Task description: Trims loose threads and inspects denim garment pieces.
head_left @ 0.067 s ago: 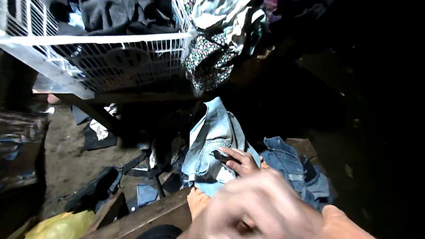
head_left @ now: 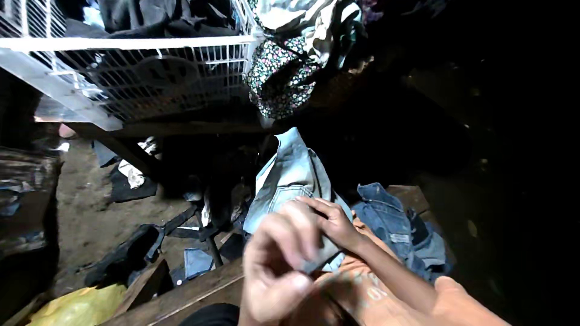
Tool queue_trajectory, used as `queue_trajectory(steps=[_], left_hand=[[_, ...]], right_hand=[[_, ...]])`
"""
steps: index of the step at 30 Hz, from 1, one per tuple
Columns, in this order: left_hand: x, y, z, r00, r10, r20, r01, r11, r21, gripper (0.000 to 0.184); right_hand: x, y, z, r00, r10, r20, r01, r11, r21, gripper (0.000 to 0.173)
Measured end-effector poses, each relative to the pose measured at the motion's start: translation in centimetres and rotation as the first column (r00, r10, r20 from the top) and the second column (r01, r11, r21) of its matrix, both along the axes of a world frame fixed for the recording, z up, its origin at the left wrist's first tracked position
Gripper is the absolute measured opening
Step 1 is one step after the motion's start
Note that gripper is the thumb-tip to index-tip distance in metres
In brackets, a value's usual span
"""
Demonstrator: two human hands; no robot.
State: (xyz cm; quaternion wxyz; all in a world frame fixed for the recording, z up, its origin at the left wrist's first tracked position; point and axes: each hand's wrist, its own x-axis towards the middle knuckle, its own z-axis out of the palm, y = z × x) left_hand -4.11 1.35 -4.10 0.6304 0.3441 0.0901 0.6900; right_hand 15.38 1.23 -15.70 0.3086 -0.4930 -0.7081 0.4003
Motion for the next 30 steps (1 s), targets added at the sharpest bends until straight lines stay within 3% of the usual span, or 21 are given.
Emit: queue_trajectory(steps=[3, 6, 8, 10, 13, 16, 19, 21, 24, 25, 26, 30], left_hand=[[0.2, -1.6, -6.4, 0.994, 0.098, -0.055, -0.106, 0.979, -0.172, 0.032], [2.4, -3.6, -9.4, 0.928, 0.137, -0.346, -0.268, 0.892, -0.364, 0.032], [3.8, -4.2, -9.3, 0.776, 0.141, -0.615, -0.409, 0.854, -0.32, 0.031], [4.6, -4.6, -8.5, 0.563, 0.174, -0.808, -0.497, 0.852, -0.163, 0.033], [5.5, -5.7, -8.1, 0.23, 0.242, -0.943, -0.554, 0.829, 0.077, 0.03], [6.5, -6.9, -8.3, 0.052, 0.197, -0.979, -0.564, 0.815, 0.134, 0.031], [7.3, -7.3, -8.2, -0.041, 0.07, -0.997, -0.548, 0.832, 0.081, 0.055], [7.6, -7.0, -8.2, 0.071, 0.006, -0.997, -0.569, 0.822, -0.035, 0.063], [7.9, -5.9, -8.0, 0.547, -0.003, -0.837, -0.573, 0.728, -0.377, 0.019], [8.1, -5.4, -7.7, 0.666, 0.005, -0.746, -0.542, 0.69, -0.479, 0.006], [8.2, -5.1, -7.4, 0.743, 0.018, -0.669, -0.508, 0.666, -0.546, 0.008], [8.7, -5.1, -7.2, 0.802, 0.039, -0.596, -0.47, 0.658, -0.588, 0.021]], right_hand=[[1.0, 0.7, 1.7, 0.966, 0.028, -0.259, -0.078, 0.98, -0.185, 0.047], [1.4, 1.1, 4.0, 0.925, -0.05, -0.376, -0.111, 0.912, -0.396, 0.037], [1.7, 1.1, 4.4, 0.913, -0.037, -0.406, -0.157, 0.887, -0.435, 0.036], [1.9, 0.9, 4.7, 0.895, -0.044, -0.444, -0.183, 0.871, -0.456, 0.036], [2.3, 0.7, 4.8, 0.876, -0.046, -0.48, -0.205, 0.866, -0.456, 0.036], [2.7, 0.4, 4.5, 0.863, -0.036, -0.504, -0.208, 0.883, -0.42, 0.035], [2.9, -0.1, 4.1, 0.867, 0.025, -0.497, -0.212, 0.922, -0.324, 0.036], [3.3, -0.6, 3.6, 0.883, 0.101, -0.458, -0.224, 0.949, -0.223, 0.041], [3.7, -1.0, 3.4, 0.935, 0.139, -0.327, -0.187, 0.975, -0.119, 0.045], [3.9, -1.0, 3.3, 0.951, 0.135, -0.279, -0.165, 0.982, -0.087, 0.045], [4.0, -1.1, 3.2, 0.965, 0.128, -0.229, -0.143, 0.989, -0.048, 0.046], [4.8, -1.8, 3.0, 0.996, 0.087, 0.018, -0.088, 0.991, 0.097, 0.055]])
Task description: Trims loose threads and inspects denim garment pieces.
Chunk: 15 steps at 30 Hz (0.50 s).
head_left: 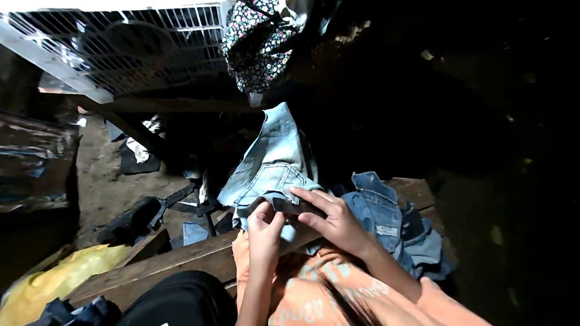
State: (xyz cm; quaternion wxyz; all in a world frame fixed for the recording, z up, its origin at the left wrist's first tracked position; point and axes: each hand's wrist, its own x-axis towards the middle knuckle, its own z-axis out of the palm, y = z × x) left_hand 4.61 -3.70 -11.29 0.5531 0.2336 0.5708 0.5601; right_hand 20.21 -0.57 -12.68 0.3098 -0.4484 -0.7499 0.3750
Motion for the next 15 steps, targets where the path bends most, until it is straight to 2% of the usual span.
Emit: queue_trajectory(steps=[4, 7, 8, 10, 12, 15], left_hand=[[0.4, -0.6, -0.5, 1.0, 0.029, -0.003, -0.029, 0.999, 0.041, 0.022], [0.7, -1.0, -0.8, 0.999, 0.02, -0.037, -0.018, 0.998, 0.061, 0.023], [0.8, -1.1, -0.9, 0.999, 0.011, -0.047, -0.008, 0.997, 0.075, 0.022], [0.9, -1.2, -0.9, 0.998, 0.0, -0.061, 0.005, 0.996, 0.09, 0.017], [0.7, -1.0, -0.7, 0.997, -0.023, -0.071, 0.028, 0.997, 0.076, 0.013], [0.0, -0.7, -0.5, 0.986, -0.109, -0.127, 0.116, 0.992, 0.048, 0.01]], right_hand=[[0.6, -0.6, -0.4, 0.993, -0.03, 0.118, 0.017, 0.994, 0.112, 0.055], [0.4, -0.6, -1.1, 0.994, -0.069, 0.088, 0.052, 0.982, 0.181, 0.05], [0.2, -0.6, -1.2, 0.997, -0.071, 0.044, 0.063, 0.985, 0.158, 0.048], [0.1, -0.5, -0.9, 0.99, -0.049, -0.129, 0.048, 0.999, -0.014, 0.042], [0.2, 0.0, -0.4, 0.932, -0.035, -0.36, -0.057, 0.968, -0.243, 0.037], [0.3, 0.5, 0.4, 0.887, -0.049, -0.459, -0.155, 0.905, -0.397, 0.033]])
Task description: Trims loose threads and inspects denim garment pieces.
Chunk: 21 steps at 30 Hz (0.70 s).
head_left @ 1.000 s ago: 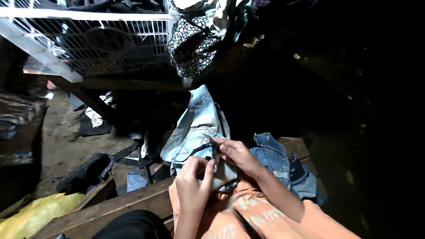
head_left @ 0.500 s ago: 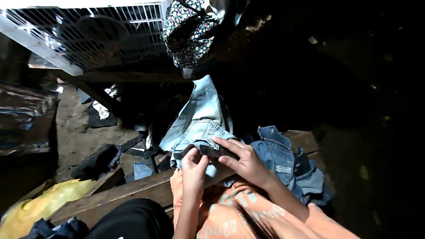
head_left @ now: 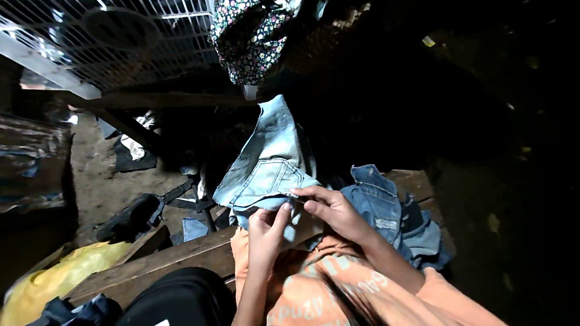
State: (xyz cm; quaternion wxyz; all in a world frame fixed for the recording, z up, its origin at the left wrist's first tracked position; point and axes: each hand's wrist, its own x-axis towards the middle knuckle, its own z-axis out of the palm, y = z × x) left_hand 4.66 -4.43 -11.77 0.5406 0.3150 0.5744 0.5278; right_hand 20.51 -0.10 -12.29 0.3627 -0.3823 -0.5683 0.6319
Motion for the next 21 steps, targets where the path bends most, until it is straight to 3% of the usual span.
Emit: queue_trajectory(steps=[3, 6, 10, 14, 17, 21], left_hand=[[-0.5, 0.2, -0.2, 0.996, -0.073, -0.048, 0.074, 0.997, 0.011, 0.008], [-0.6, 0.3, -0.5, 0.998, -0.057, -0.037, 0.058, 0.998, 0.026, 0.015], [-0.9, 0.3, -0.2, 0.999, -0.025, 0.038, 0.025, 1.0, -0.007, 0.015], [-0.9, 0.1, -0.3, 0.998, -0.03, 0.049, 0.031, 0.999, -0.021, 0.016], [-0.8, 0.3, -0.1, 1.0, -0.018, 0.021, 0.019, 0.997, -0.076, 0.016], [-1.2, 0.5, 0.0, 0.995, -0.061, -0.075, 0.052, 0.991, -0.126, 0.013]], right_hand=[[0.5, 0.2, 0.1, 0.989, 0.047, 0.138, -0.06, 0.994, 0.093, 0.042], [1.9, 0.0, 1.0, 0.897, 0.024, 0.441, -0.147, 0.958, 0.246, 0.06], [6.1, -0.1, 4.4, 0.799, -0.019, 0.601, -0.193, 0.938, 0.287, 0.076], [10.6, -0.4, 8.7, 0.588, -0.174, 0.79, -0.205, 0.913, 0.354, 0.081], [13.4, -1.3, 12.8, 0.418, -0.206, 0.885, -0.227, 0.919, 0.321, 0.076], [14.5, -2.3, 18.0, 0.314, -0.045, 0.949, -0.2, 0.973, 0.112, 0.058]])
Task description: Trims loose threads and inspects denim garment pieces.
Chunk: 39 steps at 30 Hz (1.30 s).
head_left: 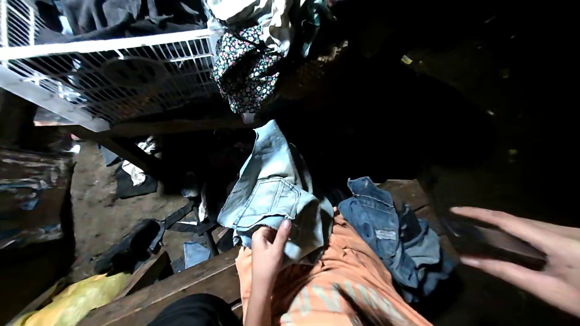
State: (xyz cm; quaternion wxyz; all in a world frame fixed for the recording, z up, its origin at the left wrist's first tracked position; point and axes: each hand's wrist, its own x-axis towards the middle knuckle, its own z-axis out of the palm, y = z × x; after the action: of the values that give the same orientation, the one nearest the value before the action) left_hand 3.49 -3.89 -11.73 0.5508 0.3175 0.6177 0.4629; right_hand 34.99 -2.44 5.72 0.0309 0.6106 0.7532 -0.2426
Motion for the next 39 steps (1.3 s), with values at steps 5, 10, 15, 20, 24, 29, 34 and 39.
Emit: queue_trajectory(steps=[5, 10, 15, 20, 24, 29, 34, 39], left_hand=[[0.7, -0.4, -1.4, 0.885, -0.076, -0.46, 0.18, 0.966, 0.185, 0.022], [1.0, -0.5, -0.4, 0.724, 0.019, -0.689, 0.195, 0.953, 0.231, 0.029], [0.5, 0.3, -1.3, 0.794, 0.083, -0.602, 0.143, 0.937, 0.318, 0.029], [0.5, 0.4, -1.4, 0.975, 0.054, -0.215, -0.002, 0.972, 0.234, 0.012], [1.0, 0.4, -1.2, 0.992, 0.116, -0.046, -0.109, 0.984, 0.139, 0.015], [1.3, 0.0, -1.1, 0.997, 0.079, -0.002, -0.078, 0.988, 0.134, 0.019], [0.9, -0.6, -1.7, 0.988, -0.035, -0.151, 0.07, 0.97, 0.232, 0.01], [0.6, -0.9, -1.6, 0.996, -0.046, -0.076, 0.061, 0.974, 0.22, 0.006]], right_hand=[[-11.2, 5.0, -7.4, 0.899, 0.122, -0.421, -0.081, 0.99, 0.115, 0.069], [-18.4, 7.0, -10.2, 0.766, 0.23, -0.6, -0.202, 0.973, 0.116, 0.09], [-15.7, 6.3, -12.3, 0.795, 0.181, -0.579, -0.129, 0.983, 0.13, 0.083], [-14.3, 4.1, -15.1, 0.788, 0.197, -0.583, -0.108, 0.977, 0.184, 0.072], [-13.6, 3.2, -16.2, 0.809, 0.234, -0.54, -0.138, 0.967, 0.213, 0.063], [-13.4, 2.5, -17.1, 0.835, 0.224, -0.502, -0.122, 0.966, 0.228, 0.051], [-13.7, 2.2, -17.9, 0.728, 0.054, -0.684, 0.009, 0.996, 0.088, 0.04], [-13.0, 3.1, -17.3, 0.29, -0.424, -0.858, -0.204, 0.848, -0.489, 0.035]])
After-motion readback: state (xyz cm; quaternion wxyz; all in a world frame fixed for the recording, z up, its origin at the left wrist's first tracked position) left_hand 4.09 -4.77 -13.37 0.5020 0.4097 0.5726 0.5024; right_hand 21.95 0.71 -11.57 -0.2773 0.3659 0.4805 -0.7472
